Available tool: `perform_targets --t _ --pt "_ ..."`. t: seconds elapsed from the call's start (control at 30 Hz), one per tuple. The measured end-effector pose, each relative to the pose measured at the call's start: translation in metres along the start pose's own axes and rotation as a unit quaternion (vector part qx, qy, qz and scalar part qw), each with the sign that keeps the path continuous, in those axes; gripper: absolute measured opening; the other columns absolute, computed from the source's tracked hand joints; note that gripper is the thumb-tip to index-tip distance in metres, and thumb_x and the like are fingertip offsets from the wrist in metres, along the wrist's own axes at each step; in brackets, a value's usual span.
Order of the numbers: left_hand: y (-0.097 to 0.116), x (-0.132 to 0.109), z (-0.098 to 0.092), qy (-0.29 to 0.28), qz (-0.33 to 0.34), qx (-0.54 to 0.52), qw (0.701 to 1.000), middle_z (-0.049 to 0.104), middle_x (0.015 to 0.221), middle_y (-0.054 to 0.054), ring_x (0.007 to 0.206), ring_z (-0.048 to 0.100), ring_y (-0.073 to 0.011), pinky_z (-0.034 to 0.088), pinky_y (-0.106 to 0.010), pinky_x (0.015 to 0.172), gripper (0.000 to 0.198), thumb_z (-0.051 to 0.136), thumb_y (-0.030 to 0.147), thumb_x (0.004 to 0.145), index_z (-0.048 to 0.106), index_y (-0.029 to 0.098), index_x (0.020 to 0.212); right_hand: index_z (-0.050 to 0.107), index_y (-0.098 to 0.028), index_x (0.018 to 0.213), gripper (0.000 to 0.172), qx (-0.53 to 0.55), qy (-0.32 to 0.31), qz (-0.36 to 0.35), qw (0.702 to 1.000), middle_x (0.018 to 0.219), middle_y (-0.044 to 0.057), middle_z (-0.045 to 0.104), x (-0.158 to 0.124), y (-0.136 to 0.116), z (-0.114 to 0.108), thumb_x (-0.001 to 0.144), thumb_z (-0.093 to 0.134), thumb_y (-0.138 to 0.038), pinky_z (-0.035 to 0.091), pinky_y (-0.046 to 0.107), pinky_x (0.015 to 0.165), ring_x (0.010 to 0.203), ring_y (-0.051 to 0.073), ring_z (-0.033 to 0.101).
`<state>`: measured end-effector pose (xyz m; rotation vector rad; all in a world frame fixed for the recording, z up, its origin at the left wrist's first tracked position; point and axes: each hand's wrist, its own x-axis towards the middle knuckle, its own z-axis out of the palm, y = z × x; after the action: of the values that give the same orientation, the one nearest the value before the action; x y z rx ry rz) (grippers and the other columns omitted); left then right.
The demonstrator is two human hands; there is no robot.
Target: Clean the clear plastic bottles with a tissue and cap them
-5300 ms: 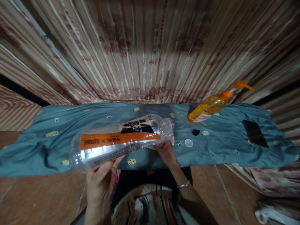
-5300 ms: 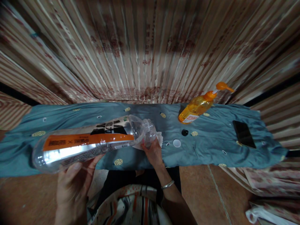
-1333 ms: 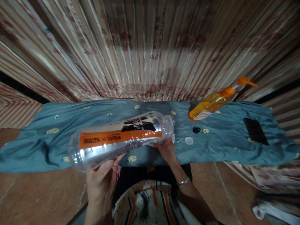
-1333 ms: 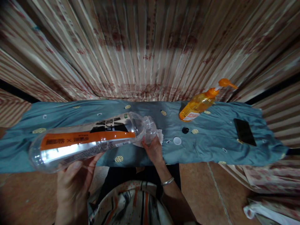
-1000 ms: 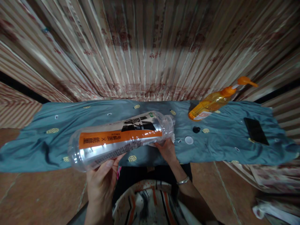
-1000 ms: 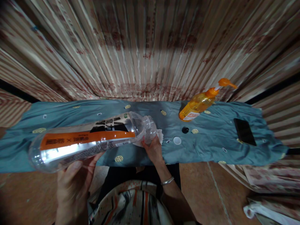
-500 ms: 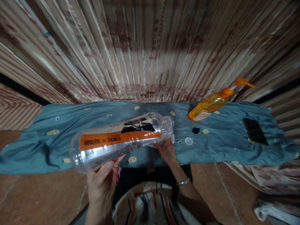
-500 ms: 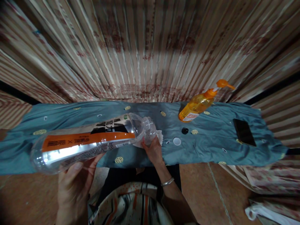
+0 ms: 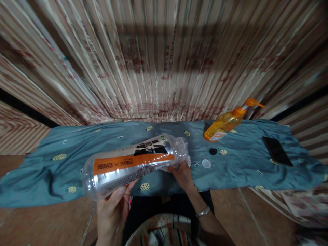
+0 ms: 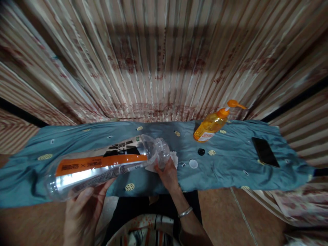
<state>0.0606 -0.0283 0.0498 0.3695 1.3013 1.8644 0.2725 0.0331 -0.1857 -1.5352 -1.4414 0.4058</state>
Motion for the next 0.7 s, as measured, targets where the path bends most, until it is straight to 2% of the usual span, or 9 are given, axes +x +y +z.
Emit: perform_targets --t 0.13,0.27,0.4,0.47,0.6,0.7 --pt "-0.0001 -0.0004 -0.0001 -0.006 0.005 -0.008 1.0 0.083 0.081 0.004 0.068 0.08 -0.0208 0.077 -0.05 0.08 0.088 0.119 0.037 0.027 0.089 0.035 0.11 0.065 -0.024 0.122 0.045 -0.006 -0.003 -0.002 1.0 0.113 0.019 0.083 0.0004 0.0006 -0.0001 0.091 0.081 -0.053 0.073 0.063 0.089 0.109 0.045 0.085" --pt "-0.0039 0.0003 -0.0025 -0.018 0.015 -0.006 1.0 0.086 0.085 -0.001 0.073 0.083 -0.0266 0.077 -0.055 0.078 0.08 0.118 0.038 0.033 0.09 0.032 0.108 0.064 -0.023 0.124 0.048 -0.008 -0.007 -0.023 1.0 0.113 0.02 0.084 0.0001 0.0009 -0.001 0.092 0.08 -0.056 0.073 0.062 0.087 0.106 0.045 0.085" --pt "-0.0077 0.0013 -0.006 -0.014 0.016 -0.005 1.0 0.088 0.093 -0.007 0.086 0.087 -0.0337 0.077 -0.057 0.079 0.076 0.117 0.044 0.036 0.091 0.029 0.105 0.065 -0.024 0.127 0.046 -0.012 -0.003 -0.045 0.999 0.114 0.018 0.084 0.0003 0.0025 -0.0014 0.099 0.074 -0.059 0.074 0.059 0.09 0.109 0.042 0.085" --pt "-0.0076 0.0011 -0.0058 -0.015 0.016 -0.006 1.0 0.089 0.103 -0.009 0.094 0.087 -0.0369 0.077 -0.057 0.08 0.079 0.117 0.046 0.036 0.091 0.03 0.108 0.065 -0.024 0.128 0.045 -0.012 -0.003 -0.05 0.999 0.117 0.018 0.084 0.0007 0.0036 -0.0014 0.101 0.07 -0.06 0.074 0.058 0.092 0.112 0.041 0.085" --pt "-0.0036 -0.001 -0.0016 -0.02 0.02 0.0 1.0 0.088 0.125 -0.011 0.109 0.086 -0.0417 0.076 -0.058 0.082 0.095 0.114 0.032 0.035 0.087 0.035 0.126 0.065 -0.024 0.129 0.043 -0.011 -0.011 -0.048 0.999 0.12 0.019 0.083 0.0012 0.005 -0.0018 0.101 0.071 -0.056 0.073 0.06 0.095 0.115 0.041 0.084" --pt "-0.0007 -0.0027 0.001 -0.018 0.019 0.002 1.0 0.088 0.128 -0.011 0.108 0.086 -0.0424 0.076 -0.058 0.081 0.101 0.114 0.032 0.034 0.085 0.036 0.13 0.065 -0.024 0.126 0.039 -0.004 -0.013 -0.041 0.999 0.119 0.019 0.083 0.0013 0.004 -0.0023 0.098 0.074 -0.051 0.073 0.06 0.095 0.116 0.042 0.084"
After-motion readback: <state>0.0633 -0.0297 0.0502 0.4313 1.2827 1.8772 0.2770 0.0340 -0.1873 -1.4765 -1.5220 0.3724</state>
